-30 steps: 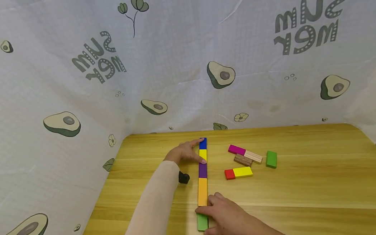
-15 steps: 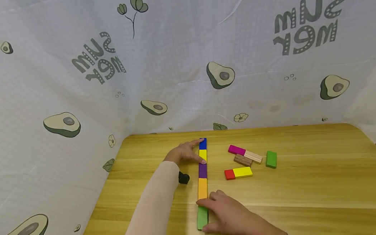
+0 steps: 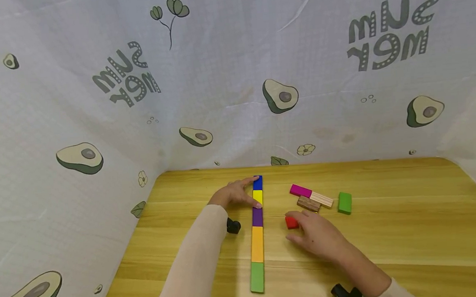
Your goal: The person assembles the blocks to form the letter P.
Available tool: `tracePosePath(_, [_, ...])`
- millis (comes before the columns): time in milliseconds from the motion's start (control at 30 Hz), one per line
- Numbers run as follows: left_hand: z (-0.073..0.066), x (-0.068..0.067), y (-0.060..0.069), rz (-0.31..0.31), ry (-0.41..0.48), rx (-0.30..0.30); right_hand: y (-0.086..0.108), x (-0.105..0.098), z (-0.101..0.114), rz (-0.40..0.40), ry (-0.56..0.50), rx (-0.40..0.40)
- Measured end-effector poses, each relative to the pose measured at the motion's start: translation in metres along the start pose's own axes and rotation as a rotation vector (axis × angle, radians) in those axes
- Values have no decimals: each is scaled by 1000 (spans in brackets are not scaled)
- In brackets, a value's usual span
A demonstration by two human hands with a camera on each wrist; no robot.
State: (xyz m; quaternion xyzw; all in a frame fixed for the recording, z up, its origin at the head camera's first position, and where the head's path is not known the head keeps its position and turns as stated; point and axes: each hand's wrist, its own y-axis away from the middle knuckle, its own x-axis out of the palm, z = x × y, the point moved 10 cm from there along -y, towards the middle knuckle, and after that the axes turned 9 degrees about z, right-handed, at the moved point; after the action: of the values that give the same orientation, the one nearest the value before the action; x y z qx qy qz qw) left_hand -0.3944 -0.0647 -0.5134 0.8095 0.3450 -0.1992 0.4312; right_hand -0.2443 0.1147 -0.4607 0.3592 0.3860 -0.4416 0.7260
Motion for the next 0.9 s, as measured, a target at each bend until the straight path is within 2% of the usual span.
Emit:
tracePosePath(133, [0, 1, 0, -1, 13, 2, 0, -12, -23, -39, 10, 2])
tracePosePath(233, [0, 1, -1, -3, 13, 8, 0, -15, -36, -39, 10, 0])
tracePosePath(500, [1, 2, -2, 4, 16, 16, -4, -11, -65, 32, -32, 73])
tracePosePath(733, [1, 1, -3, 2, 16, 24, -2, -12, -71, 54, -119, 65])
tracePosePath(900, [2, 1, -4, 5, 22, 14, 0, -14, -73, 67, -124, 70])
